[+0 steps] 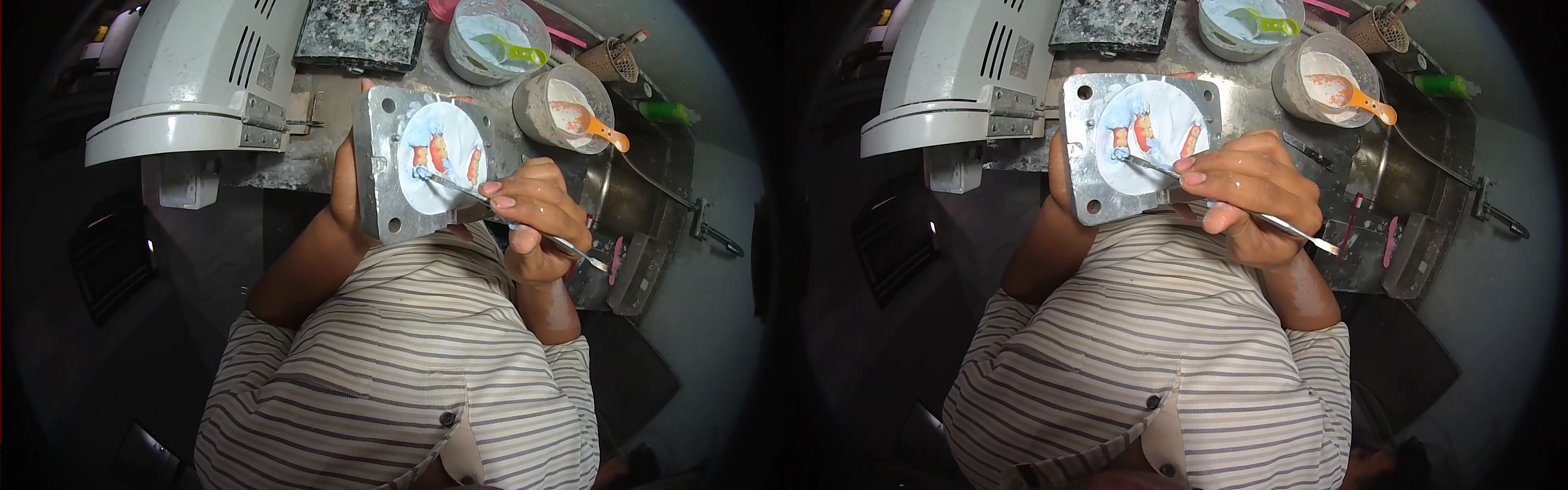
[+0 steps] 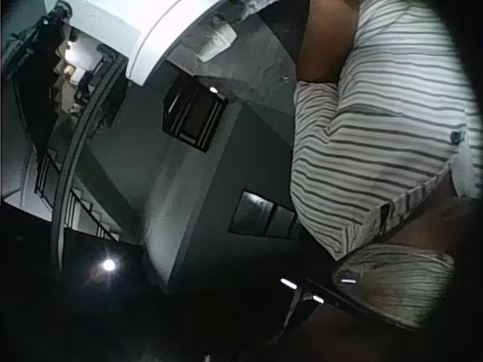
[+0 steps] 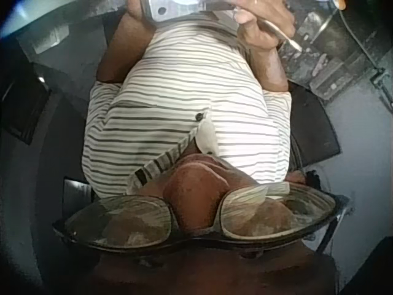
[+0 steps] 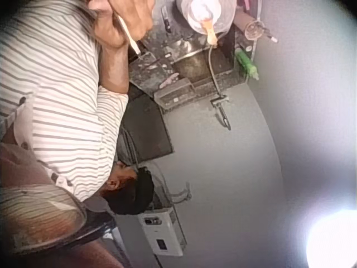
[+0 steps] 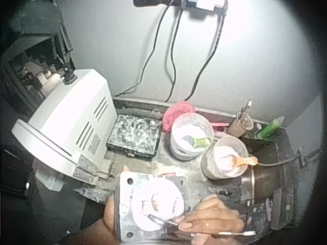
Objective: The person works on a dental mold, applying material around denture teeth with a metal tool and smoothing the surface with fingers.
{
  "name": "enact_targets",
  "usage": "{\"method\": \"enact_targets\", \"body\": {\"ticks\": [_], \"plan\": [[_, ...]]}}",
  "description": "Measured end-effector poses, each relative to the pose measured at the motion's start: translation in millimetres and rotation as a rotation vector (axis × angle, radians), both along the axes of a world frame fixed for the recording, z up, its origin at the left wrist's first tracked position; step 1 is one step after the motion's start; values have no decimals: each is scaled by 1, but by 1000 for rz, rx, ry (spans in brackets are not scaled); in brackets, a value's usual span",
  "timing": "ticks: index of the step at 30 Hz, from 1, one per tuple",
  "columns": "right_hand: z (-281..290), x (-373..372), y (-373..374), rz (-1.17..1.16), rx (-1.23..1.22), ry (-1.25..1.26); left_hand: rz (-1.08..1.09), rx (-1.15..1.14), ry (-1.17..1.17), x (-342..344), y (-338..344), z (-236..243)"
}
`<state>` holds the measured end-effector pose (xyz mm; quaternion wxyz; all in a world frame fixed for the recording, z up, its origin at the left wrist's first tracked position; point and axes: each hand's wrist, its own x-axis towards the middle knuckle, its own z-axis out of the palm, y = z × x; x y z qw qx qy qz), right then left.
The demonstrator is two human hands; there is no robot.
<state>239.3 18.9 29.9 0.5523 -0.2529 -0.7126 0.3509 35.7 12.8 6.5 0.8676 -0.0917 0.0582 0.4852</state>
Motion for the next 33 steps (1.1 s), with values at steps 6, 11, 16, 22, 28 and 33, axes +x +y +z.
{"method": "enact_targets", "body": {"ticks": [6,11,16,22,28,33], "plan": [[-7,2,-3,-4,60,1,-7,60,-266,0,-5,4],[-6,2,-2,12,84,-19,40,108,-249,-3,-8,-10],[-3,12,0,-8,2,95,-69,213,-202,-7,-7,-14],[32,21,3,-113,-66,-248,-182,98,-134,-4,-6,-16],[35,6,12,85,133,-604,-55,16,-61,5,-7,-14],[31,3,14,117,161,-602,-27,71,23,5,-5,-14]]}}
